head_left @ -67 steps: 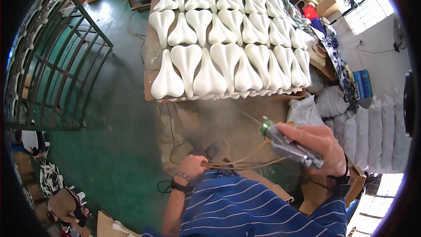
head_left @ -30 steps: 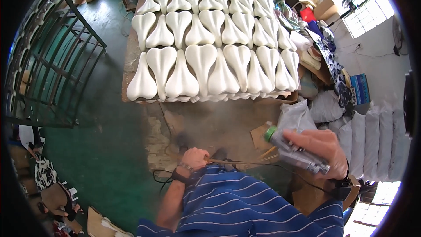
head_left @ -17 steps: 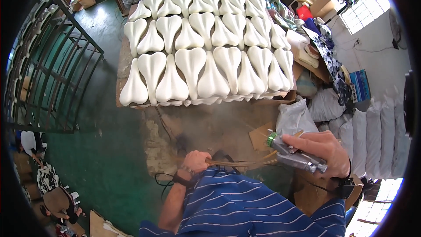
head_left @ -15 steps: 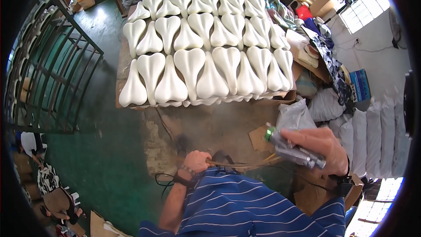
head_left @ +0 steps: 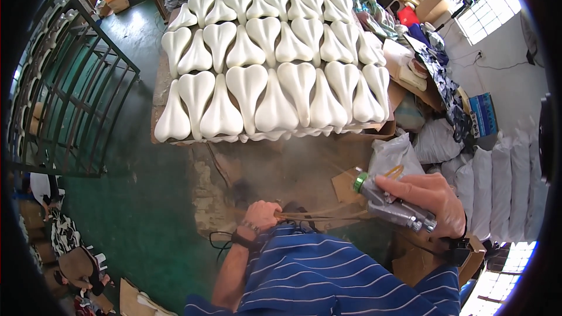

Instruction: The person is coating or spraying bicycle seat components and stacking them on a rack in a factory setting.

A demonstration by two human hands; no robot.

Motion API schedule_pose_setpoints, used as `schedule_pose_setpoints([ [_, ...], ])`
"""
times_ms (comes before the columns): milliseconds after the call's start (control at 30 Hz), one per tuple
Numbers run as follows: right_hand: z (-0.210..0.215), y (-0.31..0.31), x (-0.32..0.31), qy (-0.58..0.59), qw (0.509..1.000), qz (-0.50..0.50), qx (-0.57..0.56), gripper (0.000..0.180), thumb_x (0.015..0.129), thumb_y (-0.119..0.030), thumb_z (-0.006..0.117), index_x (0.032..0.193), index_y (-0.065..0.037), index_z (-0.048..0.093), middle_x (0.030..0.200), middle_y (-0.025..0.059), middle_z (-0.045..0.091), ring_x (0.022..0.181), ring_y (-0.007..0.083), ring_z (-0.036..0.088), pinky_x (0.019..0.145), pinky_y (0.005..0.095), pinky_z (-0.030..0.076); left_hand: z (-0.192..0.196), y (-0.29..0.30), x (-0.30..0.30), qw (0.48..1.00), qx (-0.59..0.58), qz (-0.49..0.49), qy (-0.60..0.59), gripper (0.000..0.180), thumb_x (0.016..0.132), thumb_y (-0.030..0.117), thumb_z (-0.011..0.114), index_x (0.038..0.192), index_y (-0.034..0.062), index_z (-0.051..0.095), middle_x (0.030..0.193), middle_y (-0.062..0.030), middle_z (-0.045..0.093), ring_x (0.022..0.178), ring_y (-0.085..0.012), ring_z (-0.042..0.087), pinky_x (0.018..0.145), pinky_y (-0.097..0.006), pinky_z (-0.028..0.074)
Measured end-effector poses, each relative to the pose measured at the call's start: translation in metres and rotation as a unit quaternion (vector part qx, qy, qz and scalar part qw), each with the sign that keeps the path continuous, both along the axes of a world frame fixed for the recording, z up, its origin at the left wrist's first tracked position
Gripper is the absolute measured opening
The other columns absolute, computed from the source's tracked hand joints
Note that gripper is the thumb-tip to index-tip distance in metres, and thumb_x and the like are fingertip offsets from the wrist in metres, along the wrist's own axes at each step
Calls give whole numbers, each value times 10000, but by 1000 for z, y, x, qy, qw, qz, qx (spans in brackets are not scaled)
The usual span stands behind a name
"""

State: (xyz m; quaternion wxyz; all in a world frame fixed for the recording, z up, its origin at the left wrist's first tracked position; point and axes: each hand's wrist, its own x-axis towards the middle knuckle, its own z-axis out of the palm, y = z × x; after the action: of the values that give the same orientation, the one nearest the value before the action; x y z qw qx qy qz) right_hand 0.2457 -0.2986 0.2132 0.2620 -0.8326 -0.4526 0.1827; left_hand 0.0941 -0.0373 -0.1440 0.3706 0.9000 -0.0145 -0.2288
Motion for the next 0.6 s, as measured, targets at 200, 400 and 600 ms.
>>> schedule_pose_setpoints([
  [200,-9,-46,0,-56,992,-115,-4,733,686,42,683,1406,-1,554,979,186,699,836,363,693,732,363,527,9,-40,-10,1000,1,-17,17,257,801,296,762,999,133,779,865,-163,735,853,-361,702,772,-441,553],
  [400,-17,-84,0,-15,998,-49,22,712,694,46,677,1395,-1,566,973,186,704,829,365,693,744,367,532,13,-81,-34,999,-6,6,49,243,792,268,744,1000,147,779,900,-161,738,879,-363,702,796,-456,554],
  [600,-20,-95,11,-13,997,-51,51,728,685,7,697,1401,-4,566,955,190,695,802,371,685,729,369,530,12,-98,-36,998,0,1,55,244,797,292,758,996,151,775,870,-157,735,863,-360,702,774,-455,554],
])
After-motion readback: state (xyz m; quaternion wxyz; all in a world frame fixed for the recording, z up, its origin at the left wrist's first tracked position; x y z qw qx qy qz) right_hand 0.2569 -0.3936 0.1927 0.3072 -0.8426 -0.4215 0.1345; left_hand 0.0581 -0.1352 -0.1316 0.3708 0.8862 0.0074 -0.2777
